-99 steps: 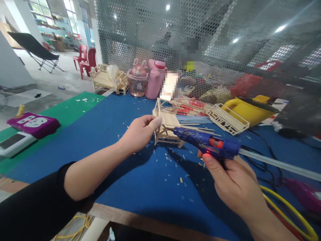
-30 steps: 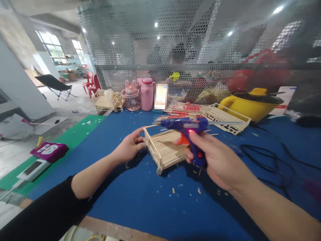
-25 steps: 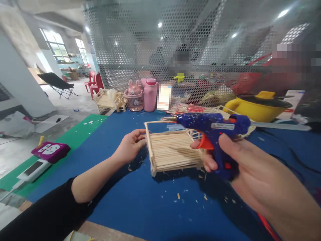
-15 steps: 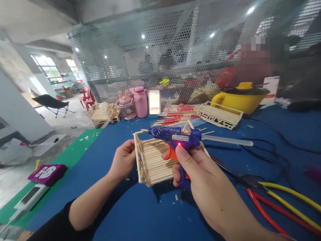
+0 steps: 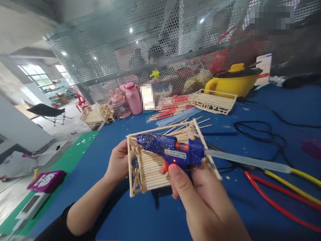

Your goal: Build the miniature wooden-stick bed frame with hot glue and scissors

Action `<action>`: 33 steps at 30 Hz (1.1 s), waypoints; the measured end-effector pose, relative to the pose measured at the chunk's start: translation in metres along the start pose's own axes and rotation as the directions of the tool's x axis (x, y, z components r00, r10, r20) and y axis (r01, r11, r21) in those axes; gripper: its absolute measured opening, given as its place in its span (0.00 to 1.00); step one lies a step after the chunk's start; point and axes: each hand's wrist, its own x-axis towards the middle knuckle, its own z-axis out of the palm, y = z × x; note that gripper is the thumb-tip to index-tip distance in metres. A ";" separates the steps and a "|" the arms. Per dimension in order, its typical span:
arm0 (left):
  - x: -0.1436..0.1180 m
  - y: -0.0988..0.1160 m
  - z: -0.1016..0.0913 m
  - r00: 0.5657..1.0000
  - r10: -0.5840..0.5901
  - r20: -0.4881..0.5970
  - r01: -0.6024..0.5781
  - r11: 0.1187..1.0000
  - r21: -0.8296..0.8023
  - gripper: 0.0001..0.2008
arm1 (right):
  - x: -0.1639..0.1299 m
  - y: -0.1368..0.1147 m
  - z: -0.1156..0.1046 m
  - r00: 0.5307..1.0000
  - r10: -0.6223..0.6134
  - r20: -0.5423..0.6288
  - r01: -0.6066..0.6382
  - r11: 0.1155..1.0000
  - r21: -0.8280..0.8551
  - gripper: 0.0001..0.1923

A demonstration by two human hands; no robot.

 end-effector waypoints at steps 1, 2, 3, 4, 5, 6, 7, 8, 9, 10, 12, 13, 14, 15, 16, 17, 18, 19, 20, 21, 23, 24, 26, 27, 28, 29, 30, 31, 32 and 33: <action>0.000 0.001 0.000 1.000 0.003 -0.003 -0.003 1.000 -0.006 0.10 | 0.001 -0.001 0.001 1.000 0.012 0.008 -0.012 1.000 -0.010 0.09; 0.000 0.002 0.000 1.000 0.009 -0.005 -0.009 1.000 -0.010 0.10 | 0.002 -0.001 0.001 0.999 0.032 0.022 -0.032 0.999 -0.021 0.10; 0.000 0.002 0.000 1.000 0.015 -0.003 -0.015 1.000 -0.013 0.10 | 0.002 -0.001 0.002 0.998 0.049 0.035 -0.048 0.998 -0.032 0.11; 0.001 0.002 0.000 1.000 0.019 0.001 -0.019 1.000 -0.016 0.09 | 0.003 -0.001 0.003 0.998 0.054 0.042 -0.053 0.998 -0.035 0.11; 0.001 0.001 0.000 1.000 0.020 0.008 -0.020 1.000 -0.021 0.08 | 0.003 -0.001 0.004 0.998 0.054 0.042 -0.053 0.998 -0.038 0.12; 0.001 0.001 -0.001 1.000 0.020 0.015 -0.020 0.999 -0.026 0.08 | 0.002 0.000 0.004 0.998 0.051 0.039 -0.050 0.998 -0.043 0.12; 0.001 0.000 -0.001 1.000 0.019 0.018 -0.018 0.999 -0.033 0.09 | 0.002 0.000 0.005 0.998 0.049 0.034 -0.047 0.998 -0.051 0.12; 0.001 0.000 -0.001 1.000 0.018 0.019 -0.017 0.999 -0.038 0.10 | 0.002 0.001 0.005 0.999 0.046 0.028 -0.045 0.997 -0.061 0.12; 0.001 0.000 -0.002 1.000 0.017 0.022 -0.016 0.999 -0.041 0.10 | 0.001 0.001 0.006 0.999 0.042 0.021 -0.040 0.997 -0.071 0.12; 0.002 0.000 -0.002 1.000 0.017 0.026 -0.016 0.999 -0.040 0.11 | 0.000 0.001 0.006 0.999 0.035 0.014 -0.034 0.996 -0.080 0.13; 0.002 0.000 -0.002 0.999 0.023 0.036 -0.022 0.999 -0.035 0.11 | -0.001 0.002 0.005 1.000 0.023 -0.002 -0.023 0.995 -0.101 0.13; 0.002 0.000 -0.002 0.999 0.026 0.043 -0.024 0.999 -0.033 0.10 | -0.002 0.002 0.005 1.000 0.017 -0.011 -0.018 0.994 -0.111 0.13; 0.002 0.000 -0.003 0.998 0.029 0.050 -0.027 0.999 -0.034 0.10 | -0.002 0.001 0.005 1.000 0.010 -0.022 -0.012 0.993 -0.120 0.13; 0.002 0.000 -0.003 0.998 0.030 0.054 -0.028 0.999 -0.036 0.10 | -0.003 0.001 0.005 0.999 0.004 -0.033 -0.008 0.992 -0.128 0.13; 0.002 0.000 -0.003 0.998 0.028 0.055 -0.026 0.999 -0.036 0.10 | -0.003 0.001 0.005 0.999 -0.002 -0.042 -0.003 0.991 -0.134 0.12; 0.002 0.000 -0.003 0.998 0.026 0.056 -0.024 0.999 -0.035 0.10 | -0.004 0.001 0.005 0.999 -0.011 -0.050 0.004 0.991 -0.137 0.11; 0.002 0.000 -0.003 0.998 0.026 0.053 -0.025 0.999 -0.031 0.10 | -0.004 0.002 0.005 0.998 -0.021 -0.054 0.013 0.990 -0.137 0.11; 0.002 0.001 -0.003 0.998 0.028 0.049 -0.026 0.999 -0.025 0.10 | -0.004 0.002 0.005 0.998 -0.030 -0.055 0.022 0.991 -0.136 0.10; 0.002 0.001 -0.003 0.999 0.027 0.044 -0.026 0.999 -0.019 0.10 | -0.004 0.003 0.006 0.998 -0.039 -0.055 0.031 0.991 -0.132 0.09; 0.002 0.001 -0.004 0.999 0.028 0.041 -0.027 1.000 -0.016 0.10 | -0.004 0.004 0.006 0.998 -0.047 -0.053 0.040 0.991 -0.129 0.09; 0.002 0.001 -0.004 0.999 0.025 0.043 -0.024 1.000 -0.017 0.10 | -0.005 0.005 0.007 0.997 -0.055 -0.049 0.048 0.991 -0.128 0.08; 0.002 0.001 -0.004 0.999 0.021 0.046 -0.020 1.000 -0.021 0.10 | -0.005 0.006 0.007 0.997 -0.055 -0.049 0.048 0.990 -0.131 0.08; 0.002 0.000 -0.004 0.999 0.017 0.050 -0.016 0.999 -0.029 0.10 | -0.006 0.007 0.007 0.998 -0.050 -0.049 0.043 0.988 -0.145 0.07; 0.002 0.000 -0.004 0.999 0.016 0.050 -0.014 0.999 -0.032 0.10 | -0.006 0.007 0.007 0.998 -0.046 -0.050 0.038 0.987 -0.155 0.07; 0.002 0.000 -0.004 0.999 0.014 0.050 -0.013 0.999 -0.035 0.10 | -0.007 0.007 0.006 0.998 -0.045 -0.049 0.036 0.985 -0.167 0.07; 0.002 0.000 -0.003 0.999 0.013 0.050 -0.011 0.999 -0.039 0.10 | -0.007 0.007 0.006 0.998 -0.045 -0.049 0.036 0.983 -0.179 0.08; 0.002 0.000 -0.003 0.999 0.011 0.051 -0.009 0.999 -0.044 0.10 | -0.008 0.007 0.006 0.998 -0.050 -0.049 0.039 0.981 -0.191 0.09; 0.002 -0.001 -0.003 0.999 0.007 0.053 -0.005 0.999 -0.048 0.10 | -0.008 0.007 0.006 0.997 -0.052 -0.049 0.041 0.978 -0.203 0.10; 0.002 -0.001 -0.003 0.998 0.003 0.055 0.000 0.999 -0.052 0.10 | -0.008 0.006 0.005 0.997 -0.054 -0.048 0.043 0.976 -0.214 0.10; 0.002 -0.001 -0.003 0.998 0.001 0.059 0.002 0.999 -0.053 0.10 | -0.009 0.006 0.006 0.998 -0.055 -0.045 0.043 0.973 -0.226 0.11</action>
